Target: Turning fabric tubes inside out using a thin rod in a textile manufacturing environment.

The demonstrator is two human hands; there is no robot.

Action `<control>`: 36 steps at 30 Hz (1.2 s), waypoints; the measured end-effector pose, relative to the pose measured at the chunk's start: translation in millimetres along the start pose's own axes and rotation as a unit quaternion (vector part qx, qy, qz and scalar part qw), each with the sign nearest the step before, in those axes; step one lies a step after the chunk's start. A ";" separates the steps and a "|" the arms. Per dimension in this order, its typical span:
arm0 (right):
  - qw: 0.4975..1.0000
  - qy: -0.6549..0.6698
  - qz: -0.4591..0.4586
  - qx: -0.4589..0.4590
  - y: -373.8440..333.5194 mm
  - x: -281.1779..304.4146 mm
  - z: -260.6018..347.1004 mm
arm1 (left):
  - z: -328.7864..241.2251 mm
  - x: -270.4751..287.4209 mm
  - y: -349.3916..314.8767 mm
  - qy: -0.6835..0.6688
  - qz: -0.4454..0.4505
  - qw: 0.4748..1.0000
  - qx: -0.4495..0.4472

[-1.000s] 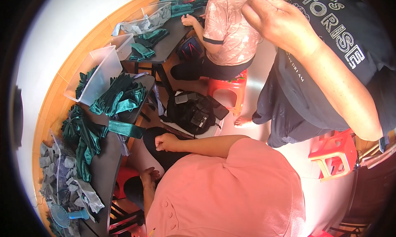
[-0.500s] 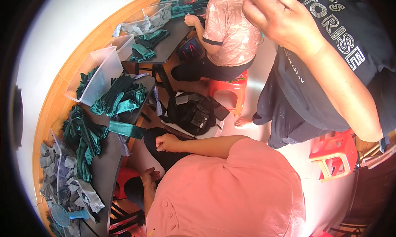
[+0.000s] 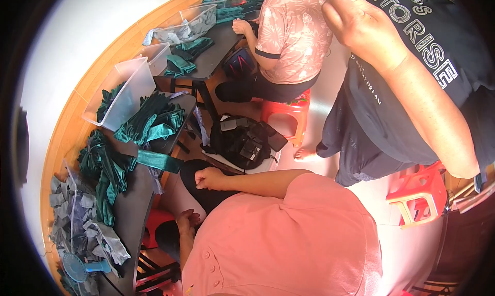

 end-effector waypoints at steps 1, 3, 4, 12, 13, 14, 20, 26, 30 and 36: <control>1.000 0.000 -0.001 0.001 -0.1 0.2 0.3 | -0.6 -0.8 -0.3 0.000 0.000 1.000 0.000; 1.000 0.002 -0.003 -0.001 -0.8 2.0 -0.3 | -0.2 -2.7 -0.9 0.000 -0.002 1.000 0.008; 1.000 0.004 -0.005 -0.002 -1.2 2.8 -0.3 | -0.2 -3.1 -1.3 -0.001 -0.002 1.000 0.008; 0.999 0.049 -0.005 0.021 3.3 -7.6 -9.4 | 6.2 7.5 -0.2 -0.029 -0.040 0.999 -0.002; 0.998 0.054 -0.004 0.032 5.0 -10.0 -14.3 | 10.1 9.3 4.9 -0.060 -0.034 0.997 -0.016; 0.995 0.102 0.001 0.011 2.8 -10.5 -15.8 | 2.6 7.8 -0.7 -0.057 -0.049 0.996 -0.045; 0.996 0.086 0.014 0.013 3.8 -2.9 -15.2 | -1.4 -0.5 -0.4 -0.008 -0.011 1.000 -0.008; 0.995 0.095 -0.002 0.003 5.7 -7.4 -12.0 | 3.1 2.4 7.8 -0.029 -0.011 0.999 -0.017; 0.997 0.076 -0.003 0.019 9.6 -9.9 -21.8 | 9.8 4.7 14.1 -0.015 -0.004 1.000 -0.017; 0.999 0.032 -0.019 0.007 -0.2 1.3 -9.7 | 5.5 -5.9 10.5 -0.003 0.032 0.999 -0.009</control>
Point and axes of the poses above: each hand's wrist, its own y-axis towards the middle knuckle, its own x-axis out of the back of the hand, z = x × y, the point moved 9 cm from there along y, towards the middle knuckle, and after that the axes turned 4 degrees about -y, right-handed, at the moved point
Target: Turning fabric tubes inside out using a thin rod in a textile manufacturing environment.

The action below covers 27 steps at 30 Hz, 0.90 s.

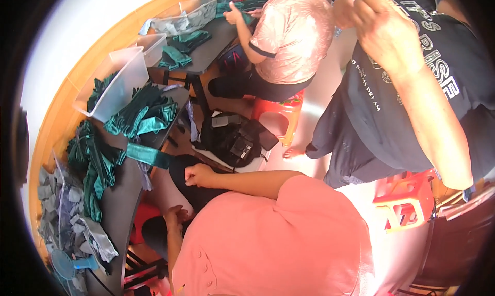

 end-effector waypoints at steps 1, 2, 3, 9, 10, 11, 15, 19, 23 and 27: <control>1.000 -0.001 -0.003 0.005 -0.1 -0.6 3.8 | 0.4 4.8 -1.4 0.001 -0.009 1.000 0.002; 1.000 -0.011 0.007 -0.004 -0.2 -2.4 4.6 | 1.7 6.2 -0.7 -0.003 -0.011 1.000 0.006; 1.000 -0.021 0.017 -0.013 0.0 -4.2 5.3 | 0.8 7.2 0.1 -0.002 -0.009 1.000 0.000; 1.000 -0.016 0.010 -0.004 1.2 -3.9 4.3 | 1.2 6.0 -0.6 0.006 -0.020 1.000 0.016; 1.000 -0.016 0.013 -0.008 1.0 -4.3 4.6 | 1.7 6.9 0.5 0.006 -0.019 1.000 0.012; 1.000 -0.016 0.016 -0.012 1.0 -4.5 4.9 | 3.9 7.7 1.7 -0.003 -0.018 1.000 0.018; 0.999 -0.030 0.015 -0.008 0.6 -2.6 6.2 | 5.4 7.8 4.6 0.016 -0.009 1.000 0.018; 0.999 -0.034 0.015 -0.003 0.4 -2.3 7.7 | 4.2 8.9 4.7 0.023 -0.011 1.000 0.011; 0.999 -0.033 0.014 -0.006 1.5 -3.7 5.6 | 4.3 9.1 3.8 0.019 -0.006 1.000 0.010; 0.999 -0.025 0.016 -0.012 1.0 -4.3 5.0 | 2.4 7.5 -0.7 0.014 -0.008 1.000 0.008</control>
Point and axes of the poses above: each hand's wrist, its own y-axis towards the middle knuckle, its own x-axis out of the back of the hand, z = x × y, the point moved 9 cm from there along y, towards the middle knuckle, and after that the axes turned 4 degrees about -y, right-handed, at the moved point
